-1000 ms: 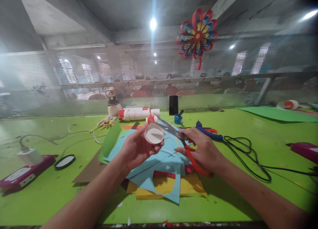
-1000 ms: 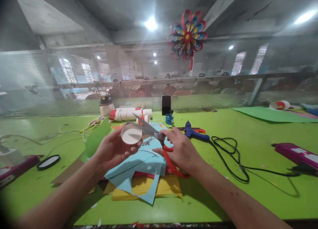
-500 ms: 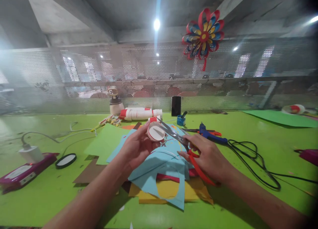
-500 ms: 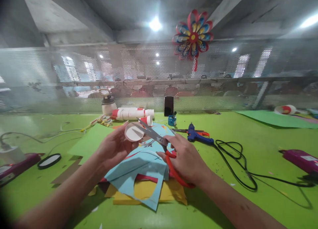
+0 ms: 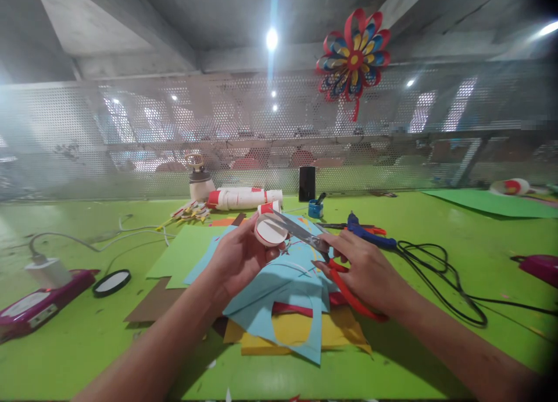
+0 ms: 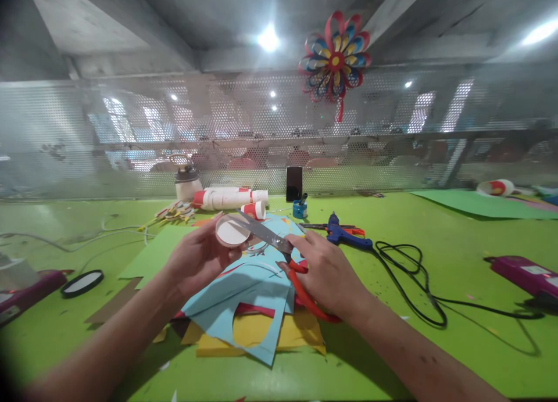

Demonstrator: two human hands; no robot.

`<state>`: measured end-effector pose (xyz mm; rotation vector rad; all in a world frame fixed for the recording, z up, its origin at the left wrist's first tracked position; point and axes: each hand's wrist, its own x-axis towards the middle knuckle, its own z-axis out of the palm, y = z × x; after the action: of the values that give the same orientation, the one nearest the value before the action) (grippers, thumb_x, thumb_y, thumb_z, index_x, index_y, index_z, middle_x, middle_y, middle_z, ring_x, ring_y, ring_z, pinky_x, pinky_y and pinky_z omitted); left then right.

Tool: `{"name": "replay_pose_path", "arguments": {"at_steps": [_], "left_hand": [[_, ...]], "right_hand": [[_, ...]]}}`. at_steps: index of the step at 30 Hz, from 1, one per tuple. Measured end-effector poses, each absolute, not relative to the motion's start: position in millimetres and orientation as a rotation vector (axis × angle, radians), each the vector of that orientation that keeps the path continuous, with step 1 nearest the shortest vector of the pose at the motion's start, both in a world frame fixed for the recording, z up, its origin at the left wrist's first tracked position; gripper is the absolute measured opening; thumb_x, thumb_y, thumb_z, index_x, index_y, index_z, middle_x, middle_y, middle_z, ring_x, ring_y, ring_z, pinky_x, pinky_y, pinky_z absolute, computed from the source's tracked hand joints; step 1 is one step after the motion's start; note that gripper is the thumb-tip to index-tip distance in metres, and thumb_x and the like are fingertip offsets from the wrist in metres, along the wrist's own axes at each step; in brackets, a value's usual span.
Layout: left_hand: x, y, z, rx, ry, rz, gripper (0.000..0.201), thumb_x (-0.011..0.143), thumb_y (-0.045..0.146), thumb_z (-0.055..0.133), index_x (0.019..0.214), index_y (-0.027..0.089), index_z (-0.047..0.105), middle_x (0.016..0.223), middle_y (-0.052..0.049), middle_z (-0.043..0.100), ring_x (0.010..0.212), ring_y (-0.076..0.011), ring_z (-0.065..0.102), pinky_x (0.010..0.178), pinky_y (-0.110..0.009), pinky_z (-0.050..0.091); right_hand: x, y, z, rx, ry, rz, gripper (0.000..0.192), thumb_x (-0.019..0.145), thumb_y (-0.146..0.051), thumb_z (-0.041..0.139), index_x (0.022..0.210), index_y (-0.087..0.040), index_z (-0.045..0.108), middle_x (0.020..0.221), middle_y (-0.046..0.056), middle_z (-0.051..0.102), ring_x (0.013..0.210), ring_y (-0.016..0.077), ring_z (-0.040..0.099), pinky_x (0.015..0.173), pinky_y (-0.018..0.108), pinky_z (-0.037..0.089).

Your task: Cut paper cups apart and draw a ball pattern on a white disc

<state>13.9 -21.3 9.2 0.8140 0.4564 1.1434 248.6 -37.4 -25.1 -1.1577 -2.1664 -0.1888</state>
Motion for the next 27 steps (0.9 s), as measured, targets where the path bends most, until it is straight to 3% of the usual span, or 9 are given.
{"name": "replay_pose_path", "arguments": {"at_steps": [27], "left_hand": [[16.3, -22.9, 8.3, 0.824, 0.463, 1.106, 0.03, 0.097, 0.033, 0.04, 0.094, 0.012, 0.06, 0.077, -0.013, 0.066, 0.055, -0.0158, 0.061, 0.048, -0.022, 0.044]], "right_hand": [[249.2, -37.1, -26.4, -1.147, -2.149, -0.234, 0.034, 0.089, -0.029, 0.06, 0.119, -0.014, 0.063, 0.092, 0.01, 0.061, 0.079, 0.0237, 0.06, 0.073, 0.037, 0.051]]}}
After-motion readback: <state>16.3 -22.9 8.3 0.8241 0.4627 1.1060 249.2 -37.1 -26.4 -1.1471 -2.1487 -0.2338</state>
